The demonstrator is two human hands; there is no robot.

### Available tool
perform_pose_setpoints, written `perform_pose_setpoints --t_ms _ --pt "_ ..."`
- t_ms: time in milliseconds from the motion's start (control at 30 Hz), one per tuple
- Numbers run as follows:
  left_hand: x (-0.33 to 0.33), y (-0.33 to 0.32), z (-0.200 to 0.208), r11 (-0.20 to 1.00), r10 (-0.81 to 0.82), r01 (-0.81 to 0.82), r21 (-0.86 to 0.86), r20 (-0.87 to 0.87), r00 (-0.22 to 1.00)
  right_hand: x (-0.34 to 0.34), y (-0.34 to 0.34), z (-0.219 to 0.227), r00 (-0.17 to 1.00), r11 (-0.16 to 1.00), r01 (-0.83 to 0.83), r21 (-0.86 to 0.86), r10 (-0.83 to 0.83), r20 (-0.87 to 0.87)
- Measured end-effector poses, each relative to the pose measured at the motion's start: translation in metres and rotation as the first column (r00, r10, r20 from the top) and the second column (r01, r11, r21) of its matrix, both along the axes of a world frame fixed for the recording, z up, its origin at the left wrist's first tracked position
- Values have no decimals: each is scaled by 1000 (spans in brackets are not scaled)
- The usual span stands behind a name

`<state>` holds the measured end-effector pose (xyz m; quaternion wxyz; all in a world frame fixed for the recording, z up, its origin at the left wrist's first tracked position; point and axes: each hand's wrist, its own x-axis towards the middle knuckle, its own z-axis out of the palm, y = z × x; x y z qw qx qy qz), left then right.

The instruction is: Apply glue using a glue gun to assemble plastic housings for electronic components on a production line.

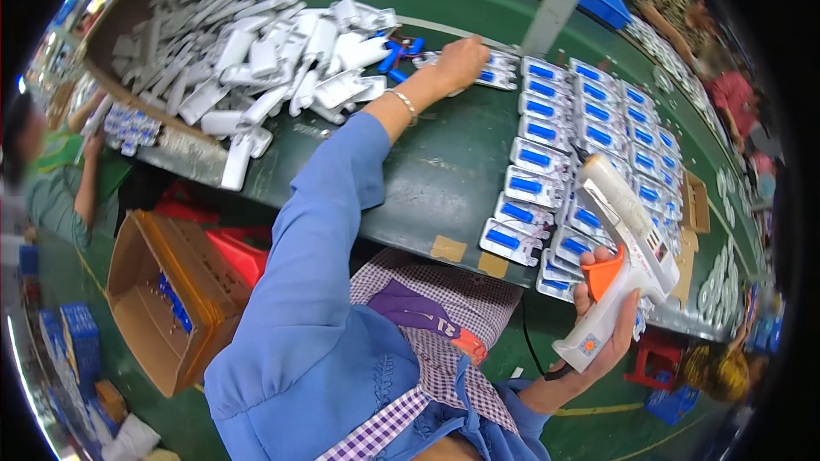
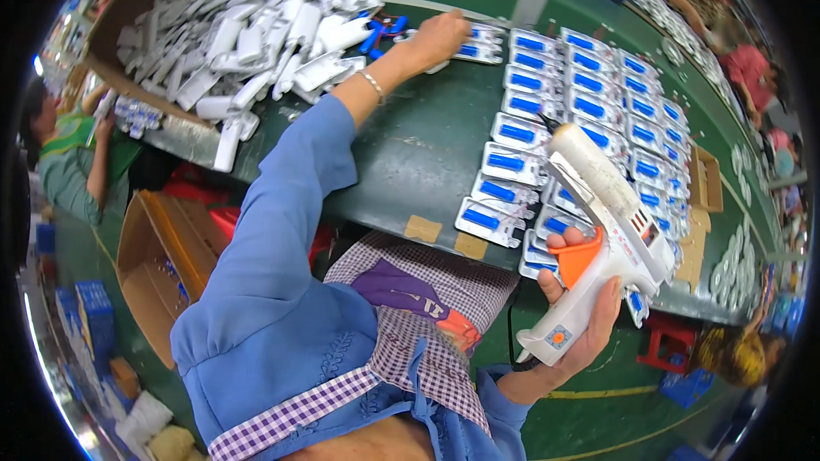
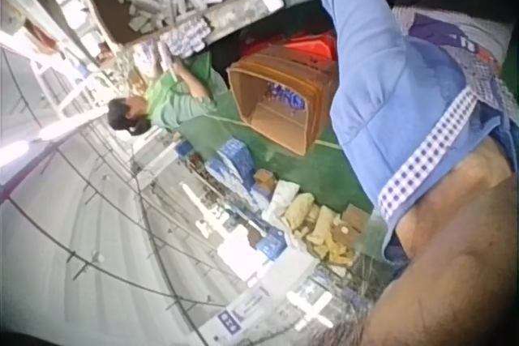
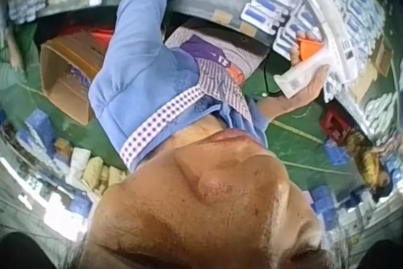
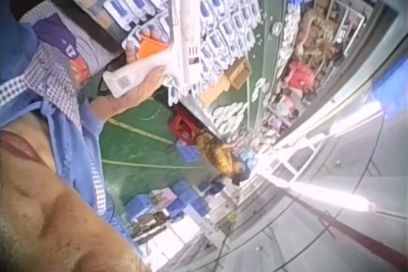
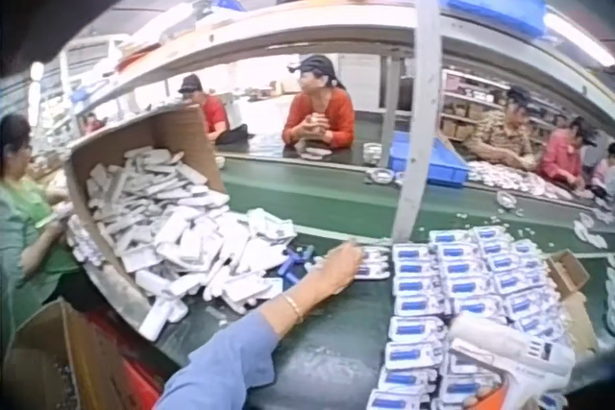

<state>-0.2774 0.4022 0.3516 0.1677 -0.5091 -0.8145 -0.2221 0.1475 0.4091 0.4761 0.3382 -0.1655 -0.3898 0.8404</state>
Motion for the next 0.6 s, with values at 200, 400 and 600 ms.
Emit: perform_pose_setpoints --t_ms 200,400,600 --pt "37 -42 22 993 -35 43 108 -77 996 -1 -1 -7 1000 1000 -14 3 14 3" --pt "62 -93 4 997 -34 39 71 -73 997 -14 -5 -8 998 999 -52 12 52 28" --pt "83 -135 18 950 -304 298 92 60 951 -10 -12 -4 999 999 -42 7 41 24"
